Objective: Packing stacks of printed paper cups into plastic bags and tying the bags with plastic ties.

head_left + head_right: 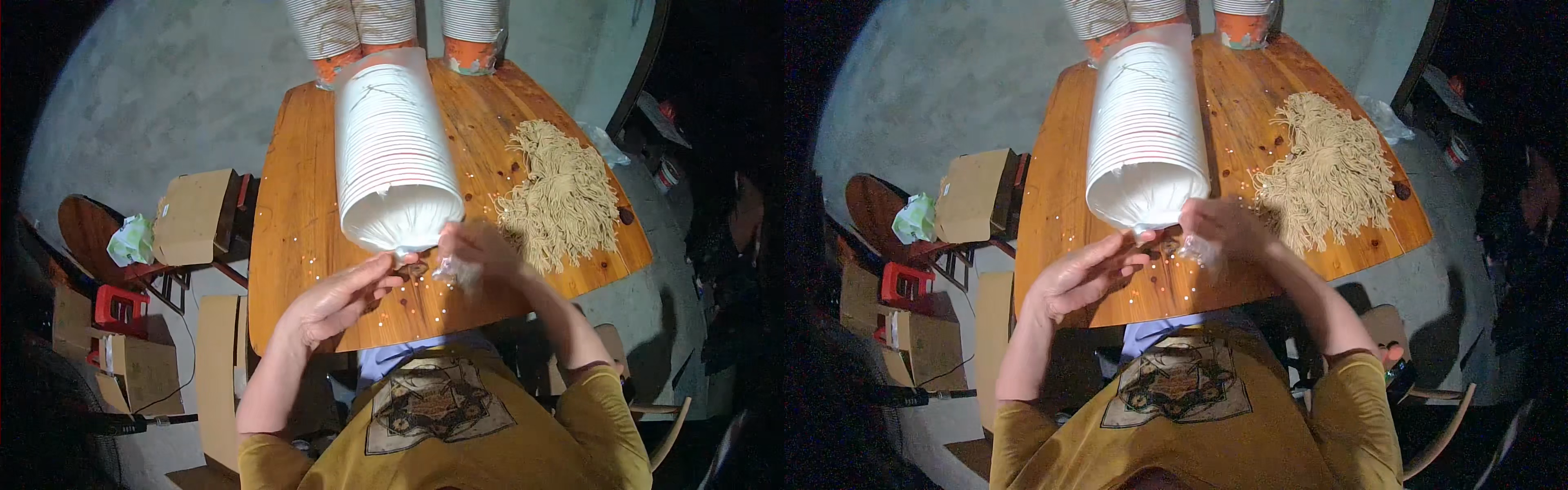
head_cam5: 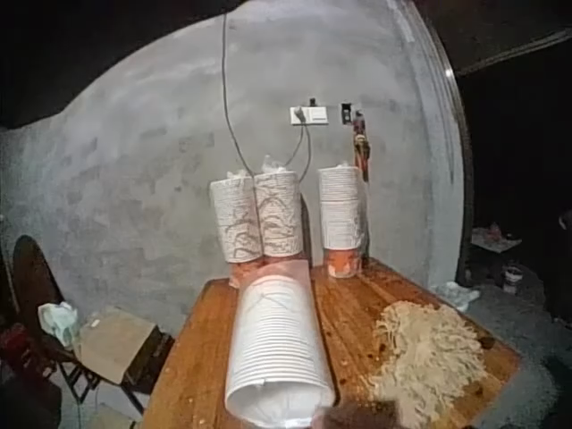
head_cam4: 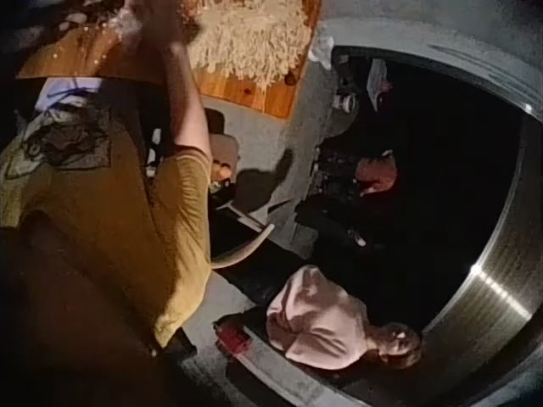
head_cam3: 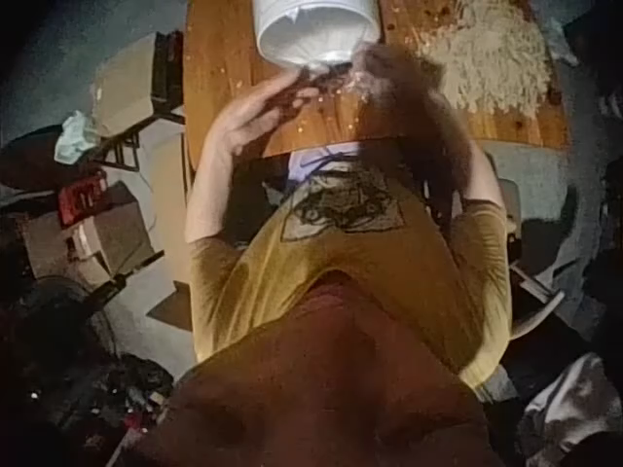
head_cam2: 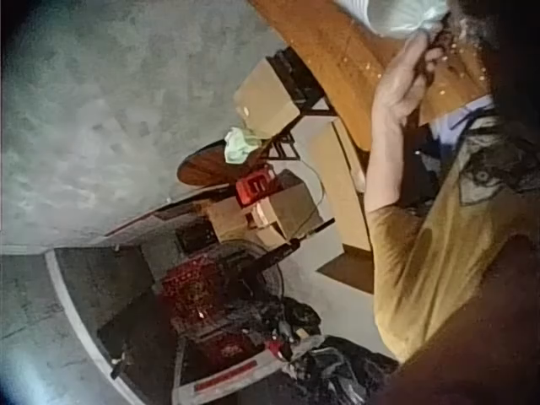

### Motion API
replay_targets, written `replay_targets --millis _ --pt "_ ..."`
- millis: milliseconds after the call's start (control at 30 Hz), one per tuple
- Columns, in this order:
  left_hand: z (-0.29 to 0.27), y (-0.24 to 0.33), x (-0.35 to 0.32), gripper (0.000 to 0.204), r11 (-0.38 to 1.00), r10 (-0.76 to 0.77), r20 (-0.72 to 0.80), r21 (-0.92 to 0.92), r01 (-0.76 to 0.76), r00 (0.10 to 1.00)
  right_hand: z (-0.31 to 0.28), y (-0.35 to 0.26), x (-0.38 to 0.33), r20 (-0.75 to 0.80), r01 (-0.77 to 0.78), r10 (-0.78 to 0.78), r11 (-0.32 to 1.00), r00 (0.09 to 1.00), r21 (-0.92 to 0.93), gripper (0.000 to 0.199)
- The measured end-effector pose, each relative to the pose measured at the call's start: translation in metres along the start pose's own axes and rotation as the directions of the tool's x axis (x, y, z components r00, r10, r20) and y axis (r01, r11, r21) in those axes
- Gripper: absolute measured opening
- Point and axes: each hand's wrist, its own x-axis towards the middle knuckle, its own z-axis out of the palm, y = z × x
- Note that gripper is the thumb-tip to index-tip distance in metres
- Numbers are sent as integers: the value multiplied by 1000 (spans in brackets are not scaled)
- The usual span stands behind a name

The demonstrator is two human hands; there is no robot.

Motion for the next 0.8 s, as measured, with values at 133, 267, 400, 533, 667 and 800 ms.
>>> replay_targets --millis 133,267,400,533,667,800 --pt "-3 -1 -8 50 998 -5 -12 -59 5 1000 32 -27 -18 -121 21 -40 988 992 -151 33" --pt "-5 8 -13 61 992 -29 -2 121 29 1000 45 -33 -24 -79 -68 79 988 994 135 32" --pt "-10 0 -7 74 996 -12 74 88 6 997 54 -32 -24 -72 -99 175 801 982 590 35" --pt "-10 -16 6 83 975 117 158 -203 -84 981 58 -40 -23 -35 -103 210 608 977 787 34" --pt "-1 -24 11 90 956 174 169 -266 -125 970 65 -37 -32 -15 -217 237 912 971 349 33" --pt "3 -22 8 95 986 161 137 -67 -153 977 58 -42 -25 -97 -17 -7 970 995 -242 31"
